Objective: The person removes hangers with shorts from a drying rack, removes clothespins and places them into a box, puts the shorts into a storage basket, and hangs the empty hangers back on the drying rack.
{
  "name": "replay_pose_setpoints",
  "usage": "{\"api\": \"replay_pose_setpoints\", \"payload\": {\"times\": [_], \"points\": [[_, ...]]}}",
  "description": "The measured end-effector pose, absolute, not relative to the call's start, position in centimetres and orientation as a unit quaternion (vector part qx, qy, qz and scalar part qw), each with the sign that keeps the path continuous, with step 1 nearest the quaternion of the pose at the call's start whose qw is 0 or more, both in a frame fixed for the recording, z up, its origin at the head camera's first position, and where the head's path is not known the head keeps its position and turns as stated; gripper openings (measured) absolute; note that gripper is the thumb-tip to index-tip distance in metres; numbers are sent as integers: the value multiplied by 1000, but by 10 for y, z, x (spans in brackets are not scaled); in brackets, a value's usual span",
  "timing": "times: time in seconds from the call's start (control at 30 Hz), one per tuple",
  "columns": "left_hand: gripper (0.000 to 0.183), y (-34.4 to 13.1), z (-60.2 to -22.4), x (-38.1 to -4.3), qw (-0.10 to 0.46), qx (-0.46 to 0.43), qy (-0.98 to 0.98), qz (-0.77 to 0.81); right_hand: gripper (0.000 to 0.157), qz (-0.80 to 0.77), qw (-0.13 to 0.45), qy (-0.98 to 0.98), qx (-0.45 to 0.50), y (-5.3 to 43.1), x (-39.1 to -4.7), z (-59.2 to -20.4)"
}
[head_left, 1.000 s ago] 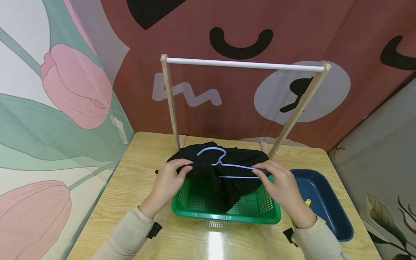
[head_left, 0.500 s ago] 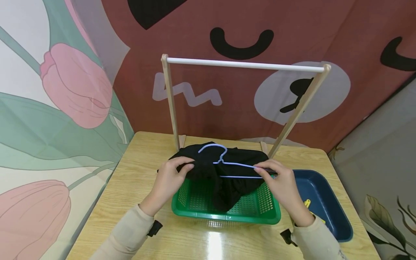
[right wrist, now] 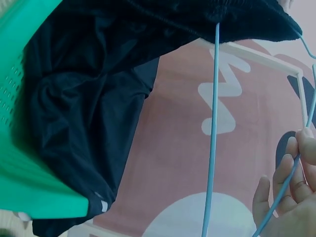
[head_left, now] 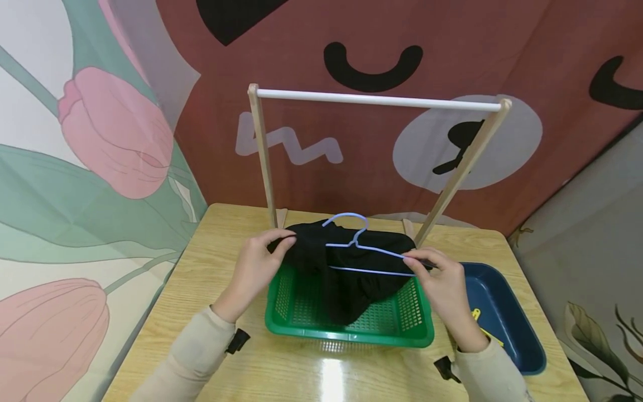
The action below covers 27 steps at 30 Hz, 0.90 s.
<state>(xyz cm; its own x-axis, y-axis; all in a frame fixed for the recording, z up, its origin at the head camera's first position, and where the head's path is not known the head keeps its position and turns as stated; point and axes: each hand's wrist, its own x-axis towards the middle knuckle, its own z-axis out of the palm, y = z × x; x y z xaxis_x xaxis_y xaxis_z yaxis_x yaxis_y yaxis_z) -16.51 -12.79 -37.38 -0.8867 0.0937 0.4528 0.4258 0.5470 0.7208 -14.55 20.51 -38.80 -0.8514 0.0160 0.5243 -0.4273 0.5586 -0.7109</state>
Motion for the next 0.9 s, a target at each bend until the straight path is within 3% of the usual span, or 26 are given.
{"api": "replay_pose_setpoints", "payload": {"times": [0.4, 0.9], "points": [[16, -142, -356, -173, 194, -120, -853, -469, 11, 459, 256, -848, 72, 228, -142, -385], [23, -154, -356, -187, 150, -75, -847, -504, 13, 470, 284, -835, 21, 260, -129, -384]]}}
